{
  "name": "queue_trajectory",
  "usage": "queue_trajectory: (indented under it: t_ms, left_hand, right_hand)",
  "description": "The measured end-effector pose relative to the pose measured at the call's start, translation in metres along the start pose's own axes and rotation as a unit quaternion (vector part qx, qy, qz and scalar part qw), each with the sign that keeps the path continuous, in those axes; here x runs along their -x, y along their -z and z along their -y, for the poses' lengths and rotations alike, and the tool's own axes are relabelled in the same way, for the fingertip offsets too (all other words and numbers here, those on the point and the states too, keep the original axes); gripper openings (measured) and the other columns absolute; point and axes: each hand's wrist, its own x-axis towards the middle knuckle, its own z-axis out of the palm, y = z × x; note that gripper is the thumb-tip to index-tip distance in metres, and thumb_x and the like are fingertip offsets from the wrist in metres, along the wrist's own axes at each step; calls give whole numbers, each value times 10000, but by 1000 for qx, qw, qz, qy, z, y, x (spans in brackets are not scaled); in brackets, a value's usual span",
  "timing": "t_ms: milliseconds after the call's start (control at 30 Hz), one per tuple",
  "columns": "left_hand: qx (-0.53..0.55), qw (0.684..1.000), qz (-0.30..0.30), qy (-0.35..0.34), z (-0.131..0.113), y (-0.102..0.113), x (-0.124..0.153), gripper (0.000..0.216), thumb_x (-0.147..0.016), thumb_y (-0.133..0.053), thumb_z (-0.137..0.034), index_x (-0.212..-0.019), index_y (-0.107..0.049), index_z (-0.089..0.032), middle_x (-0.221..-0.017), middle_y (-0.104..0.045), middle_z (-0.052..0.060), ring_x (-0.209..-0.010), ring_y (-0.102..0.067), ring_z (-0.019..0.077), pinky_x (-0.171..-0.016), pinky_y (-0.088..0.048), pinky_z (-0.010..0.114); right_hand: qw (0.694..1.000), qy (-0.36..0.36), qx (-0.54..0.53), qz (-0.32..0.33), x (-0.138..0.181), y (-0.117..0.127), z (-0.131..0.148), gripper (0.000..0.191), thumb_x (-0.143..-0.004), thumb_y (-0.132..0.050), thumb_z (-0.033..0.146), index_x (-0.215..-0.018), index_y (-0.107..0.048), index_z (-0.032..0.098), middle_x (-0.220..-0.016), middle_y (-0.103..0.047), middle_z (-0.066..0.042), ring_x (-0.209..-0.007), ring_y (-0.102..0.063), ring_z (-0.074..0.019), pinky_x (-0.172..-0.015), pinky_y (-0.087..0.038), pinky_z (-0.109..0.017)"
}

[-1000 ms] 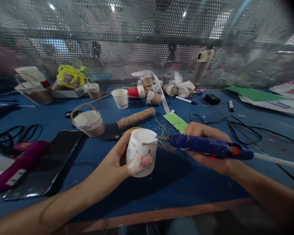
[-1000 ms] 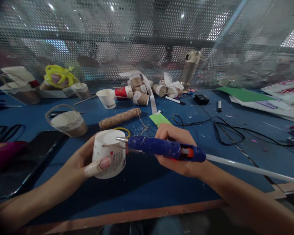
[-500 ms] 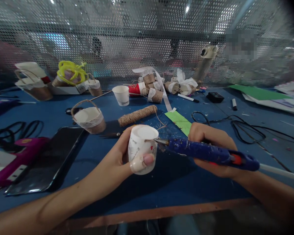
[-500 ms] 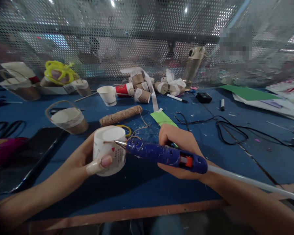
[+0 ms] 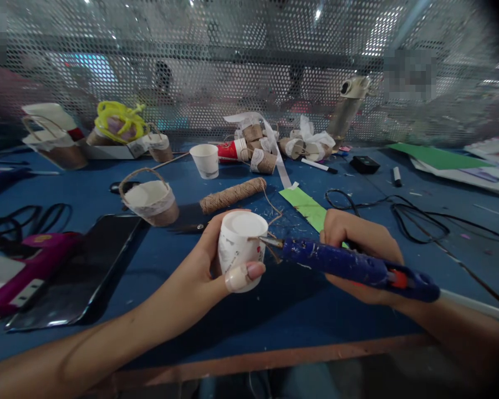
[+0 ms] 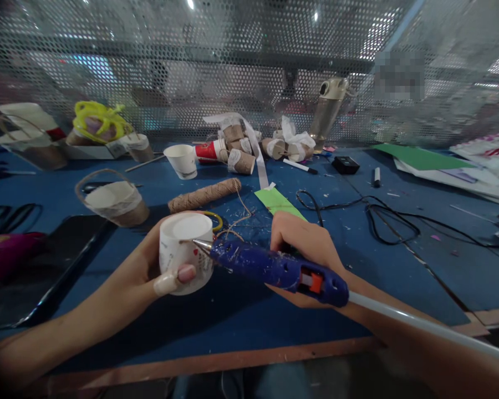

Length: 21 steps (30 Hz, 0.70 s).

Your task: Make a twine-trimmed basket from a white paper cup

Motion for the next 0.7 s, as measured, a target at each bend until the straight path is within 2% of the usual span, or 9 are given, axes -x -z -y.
queue_trajectory:
  t_ms: [233,700]
  left_hand:
    - [-14,1000,-4,-5,0,0,1,598,-882,-750,-434,-1348,-402,-295,-1057,-632,10,-929,-637,181,-856,-563,235]
    - [-47,998,-25,-21,1,0,1,596,-880,-752,-436,-1344,-405,-296,-1132,-592,12,-1009,-611,180,-898,-536,222]
  right_hand:
    - [1000,7,20,-1,1,0,2,263,-759,-669,135,-762,-427,239,-675,-468,33,-603,-433,-140,-569,-322,-293]
    - [999,8,28,-17,4,-3,1,280,-709,-689,142,-755,-431,240,-673,-460,32,-599,-427,-140,-563,-306,-294]
